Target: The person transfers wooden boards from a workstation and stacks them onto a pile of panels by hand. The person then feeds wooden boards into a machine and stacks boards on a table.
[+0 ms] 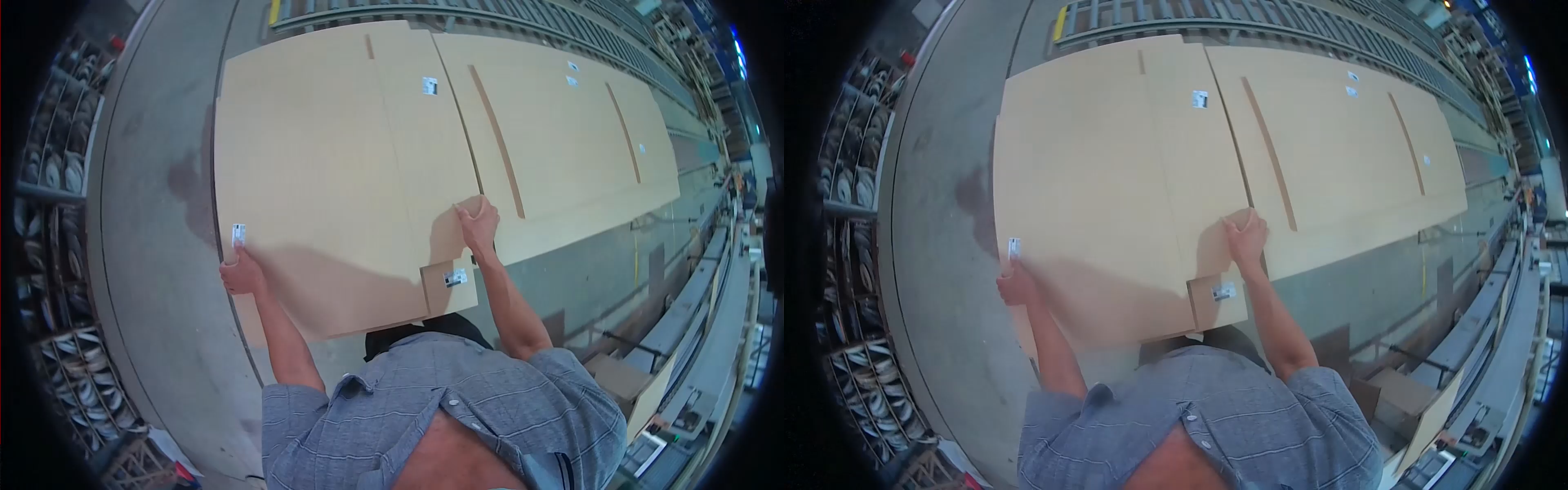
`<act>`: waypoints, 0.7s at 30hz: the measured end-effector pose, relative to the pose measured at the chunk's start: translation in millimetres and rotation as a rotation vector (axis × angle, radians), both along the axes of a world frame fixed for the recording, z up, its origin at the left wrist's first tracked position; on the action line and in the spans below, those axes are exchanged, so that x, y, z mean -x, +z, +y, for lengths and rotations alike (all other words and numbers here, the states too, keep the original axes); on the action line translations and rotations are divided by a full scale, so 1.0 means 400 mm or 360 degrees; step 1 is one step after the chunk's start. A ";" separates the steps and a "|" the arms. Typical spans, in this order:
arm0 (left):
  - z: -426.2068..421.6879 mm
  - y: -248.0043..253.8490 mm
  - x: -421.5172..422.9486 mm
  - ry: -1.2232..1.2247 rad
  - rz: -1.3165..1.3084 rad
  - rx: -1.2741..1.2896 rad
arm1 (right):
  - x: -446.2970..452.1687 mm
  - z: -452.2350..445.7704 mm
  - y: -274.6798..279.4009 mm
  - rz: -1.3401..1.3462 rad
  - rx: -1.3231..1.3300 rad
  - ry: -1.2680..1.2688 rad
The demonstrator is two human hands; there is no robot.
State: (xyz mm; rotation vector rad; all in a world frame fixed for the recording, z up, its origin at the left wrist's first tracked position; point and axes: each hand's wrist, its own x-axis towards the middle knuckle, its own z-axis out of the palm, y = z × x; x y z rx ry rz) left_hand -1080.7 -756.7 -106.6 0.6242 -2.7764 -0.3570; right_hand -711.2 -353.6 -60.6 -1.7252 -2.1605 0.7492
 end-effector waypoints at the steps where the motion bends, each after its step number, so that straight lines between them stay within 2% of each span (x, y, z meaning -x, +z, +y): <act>1: 0.002 -0.004 -0.002 0.0013 -0.0019 0.0004 | -0.007 -0.010 -0.001 -0.0013 -0.0045 -0.0044; 4: 0.014 0.005 0.000 0.0044 -0.0077 0.0017 | -0.010 -0.015 0.011 -0.0076 0.0064 -0.0050; 6: 0.015 0.012 -0.006 0.0038 -0.0150 0.0033 | -0.005 -0.034 0.004 -0.0060 -0.0020 -0.0060; 9: -0.015 0.033 -0.029 -0.0191 -0.0276 -0.0037 | -0.056 -0.082 0.018 0.0090 -0.0223 -0.0097; 12: -0.116 -0.039 -0.076 -0.0247 0.0223 0.0224 | -0.190 -0.155 0.062 0.0309 -0.0193 -0.0119; 15: -0.172 0.014 -0.219 0.0022 0.0027 0.0235 | -0.409 -0.204 0.040 0.0496 -0.0052 -0.0220; 18: -0.192 0.024 -0.392 0.0520 -0.0064 -0.0022 | -0.635 -0.237 0.014 0.0614 0.0101 -0.0387; 19: -0.191 0.021 -0.444 0.0439 -0.0224 -0.0429 | -0.708 -0.245 -0.006 0.0660 0.0159 -0.0459; 21: -0.281 -0.205 -0.470 -0.0158 -0.0004 -0.1417 | -0.846 -0.243 -0.053 0.0719 0.0267 -0.0546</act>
